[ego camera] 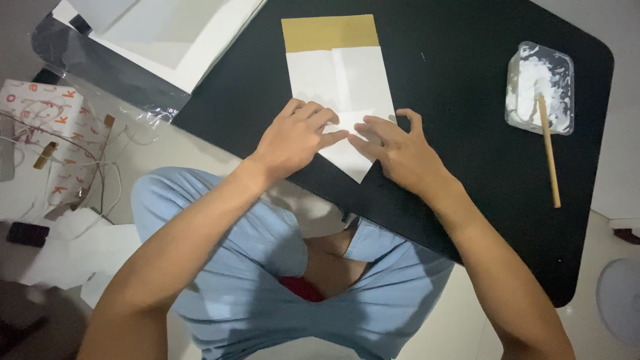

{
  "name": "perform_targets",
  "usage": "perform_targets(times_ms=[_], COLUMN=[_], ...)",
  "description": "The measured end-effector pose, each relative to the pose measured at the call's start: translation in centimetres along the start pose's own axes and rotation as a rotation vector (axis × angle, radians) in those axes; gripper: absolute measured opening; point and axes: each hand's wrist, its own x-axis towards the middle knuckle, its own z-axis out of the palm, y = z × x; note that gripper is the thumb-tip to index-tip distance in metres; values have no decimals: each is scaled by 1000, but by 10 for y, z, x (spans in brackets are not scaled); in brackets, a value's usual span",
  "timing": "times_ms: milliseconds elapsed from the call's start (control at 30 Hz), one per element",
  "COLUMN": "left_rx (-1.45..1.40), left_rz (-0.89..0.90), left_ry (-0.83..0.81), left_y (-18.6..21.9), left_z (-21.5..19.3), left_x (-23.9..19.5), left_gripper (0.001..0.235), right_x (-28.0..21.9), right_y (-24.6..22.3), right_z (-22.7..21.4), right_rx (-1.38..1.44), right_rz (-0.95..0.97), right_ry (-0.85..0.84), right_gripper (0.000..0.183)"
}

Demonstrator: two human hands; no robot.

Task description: The person folds a white paper sheet into an envelope shape on a black table. They apply white glue to the flaps using a wooden stick and press them down to secure the folds. Finally, they place the finished envelope onto a stack of other white papers.

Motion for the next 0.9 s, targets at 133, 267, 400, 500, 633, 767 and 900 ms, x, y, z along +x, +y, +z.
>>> perform_targets(times_ms=[133,267,400,500,633,767,900], left_rx=[4,51,-13,-20,-30,-25,-6], left_rz=[-6,-11,-1,-8,7,12,18], left_ry=[-76,-94,-81,-204,-264,-262,-322], left_y=[1,8,6,6,10,11,9], left_z=[6,-4,7,-7,-3,-6,-2], left_x=[-3,-4,-4,-5,-4,-3,-1], left_gripper=[34,32,31,37,43,44,46], right_x=[0,8,13,10,11,11,12], right_y=[6,9,3,3,-4,-4,-5], right_z=[1,1,-3,1,-9,-10,-13], right_rx=[66,37,94,203,185,162,149], right_rz=[0,-7,23,81,53,49,45], right_ry=[-13,-32,-79,-68,-83,-101,-94], right_gripper=[39,40,43,35,34,27,26])
